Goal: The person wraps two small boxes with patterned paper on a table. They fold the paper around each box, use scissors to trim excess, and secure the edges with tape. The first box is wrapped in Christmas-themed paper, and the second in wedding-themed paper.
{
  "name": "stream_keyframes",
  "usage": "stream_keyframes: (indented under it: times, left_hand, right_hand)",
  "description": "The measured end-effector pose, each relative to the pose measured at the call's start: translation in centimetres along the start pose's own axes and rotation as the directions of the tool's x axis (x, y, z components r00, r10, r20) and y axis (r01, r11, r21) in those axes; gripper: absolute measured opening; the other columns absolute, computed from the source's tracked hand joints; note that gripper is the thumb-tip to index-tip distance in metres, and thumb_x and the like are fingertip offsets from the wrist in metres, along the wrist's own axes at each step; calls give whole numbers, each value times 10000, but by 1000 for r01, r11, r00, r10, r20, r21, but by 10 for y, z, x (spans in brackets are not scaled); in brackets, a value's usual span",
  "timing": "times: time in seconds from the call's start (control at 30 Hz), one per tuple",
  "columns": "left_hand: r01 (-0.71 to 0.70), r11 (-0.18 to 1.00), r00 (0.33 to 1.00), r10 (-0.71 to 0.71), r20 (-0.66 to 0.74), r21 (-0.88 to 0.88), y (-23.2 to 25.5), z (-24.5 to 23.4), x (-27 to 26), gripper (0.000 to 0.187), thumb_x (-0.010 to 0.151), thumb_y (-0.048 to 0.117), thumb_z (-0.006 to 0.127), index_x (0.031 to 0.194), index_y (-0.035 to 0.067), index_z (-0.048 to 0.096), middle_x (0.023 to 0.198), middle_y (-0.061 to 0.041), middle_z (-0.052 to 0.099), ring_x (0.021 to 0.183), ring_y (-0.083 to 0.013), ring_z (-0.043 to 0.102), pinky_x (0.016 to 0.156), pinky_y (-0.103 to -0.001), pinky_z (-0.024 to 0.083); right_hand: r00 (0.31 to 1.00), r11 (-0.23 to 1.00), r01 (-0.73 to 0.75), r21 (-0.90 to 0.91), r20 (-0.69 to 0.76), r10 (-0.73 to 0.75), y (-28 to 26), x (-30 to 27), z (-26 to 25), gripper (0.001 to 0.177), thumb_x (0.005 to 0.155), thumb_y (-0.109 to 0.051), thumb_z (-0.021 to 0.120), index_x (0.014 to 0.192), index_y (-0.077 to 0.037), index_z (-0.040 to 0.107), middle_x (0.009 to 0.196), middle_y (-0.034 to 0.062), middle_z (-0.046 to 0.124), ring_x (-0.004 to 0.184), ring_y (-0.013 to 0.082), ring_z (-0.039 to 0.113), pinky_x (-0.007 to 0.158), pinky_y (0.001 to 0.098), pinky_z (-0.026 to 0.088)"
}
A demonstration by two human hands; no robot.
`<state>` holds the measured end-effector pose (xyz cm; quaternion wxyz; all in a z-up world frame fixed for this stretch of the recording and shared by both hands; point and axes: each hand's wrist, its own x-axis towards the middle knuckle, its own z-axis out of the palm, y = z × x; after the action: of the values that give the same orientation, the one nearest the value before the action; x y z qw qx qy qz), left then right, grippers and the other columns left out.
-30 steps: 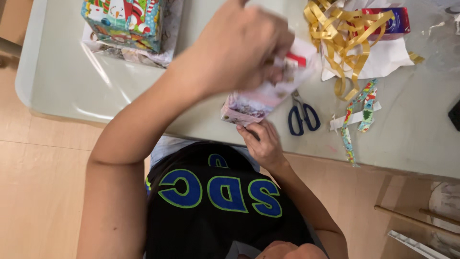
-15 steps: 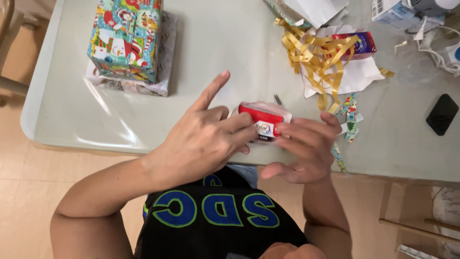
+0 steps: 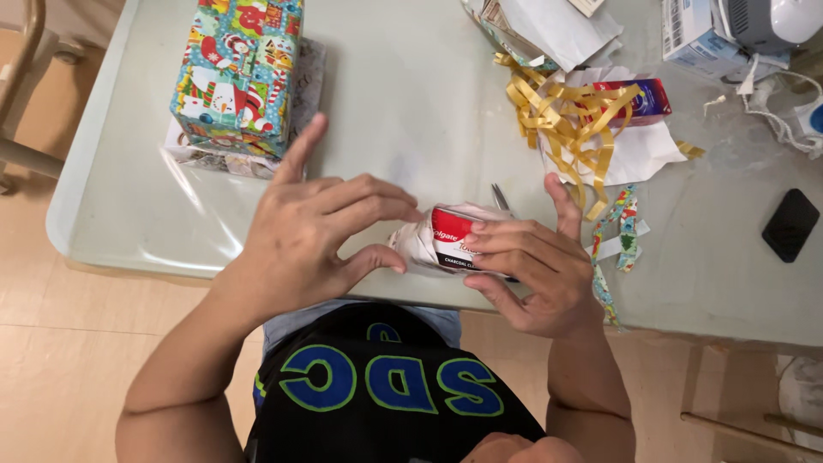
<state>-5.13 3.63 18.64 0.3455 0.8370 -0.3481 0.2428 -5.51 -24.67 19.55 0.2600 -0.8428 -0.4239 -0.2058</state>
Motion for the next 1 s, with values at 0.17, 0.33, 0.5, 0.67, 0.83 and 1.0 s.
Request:
stream_keyframes:
  times: [0.17, 0.33, 0.5, 0.67, 0.83, 1.0]
  left_hand:
    - [68, 983, 993, -84, -87, -173, -10, 28, -14, 199, 831, 280, 828, 1014, 215, 786, 1033, 74, 768, 1014, -122, 729, 1275, -565, 214]
    - [57, 960, 985, -99, -140, -274, -14, 51, -17, 119, 832, 226, 844, 933, 217, 783, 976, 76, 774, 974, -102, 735, 1278, -582, 235]
    - [36, 948, 984, -89, -155, -315, -17, 55, -11, 83, 839, 212, 845, 884, 230, 777, 931, 87, 763, 923, -89, 734, 1285, -592, 253]
    - [-17, 930, 992, -31, -125, -368, -15, 45, -7, 191, 774, 306, 858, 922, 209, 784, 929, 75, 739, 928, -115, 716, 1249, -612, 251]
    - [-88, 940, 996, 92, -1, -329, -12, 25, -2, 173, 809, 303, 838, 884, 187, 734, 877, 76, 699, 907, -131, 712, 1259, -617, 274]
    - [-12, 945, 975, 83, 204, -326, -13, 13, 10, 270, 803, 326, 831, 865, 116, 671, 827, 29, 671, 856, -208, 697, 1229, -604, 282]
  right_hand:
    - [999, 1000, -25, 5, -30, 25, -3, -4, 4, 212, 845, -189, 845, 770, -144, 651, 941, -34, 759, 1012, 166, 750, 1288, 585, 187]
    - [999, 1000, -26, -17, -19, 26, -7, -2, 2, 221, 849, -190, 841, 757, -146, 645, 930, -29, 761, 1002, 164, 752, 1291, 582, 169]
    - [1000, 996, -4, -85, 8, 5, -14, 3, 0, 187, 831, -263, 856, 867, -149, 712, 918, -36, 735, 982, 164, 739, 1275, 581, 166]
    - [999, 965, -2, -263, 33, 11, -30, 6, 1, 278, 808, -365, 864, 980, -171, 762, 917, -38, 705, 959, 142, 702, 1172, 521, 253]
    - [999, 940, 3, -342, 49, 15, -39, 8, 3, 212, 862, -324, 874, 948, -178, 746, 923, -57, 710, 925, 106, 676, 1084, 457, 302]
    - [998, 939, -18, -343, 48, 36, -40, 9, 3, 196, 873, -295, 867, 975, -168, 758, 923, -42, 703, 914, 112, 671, 1078, 437, 306]
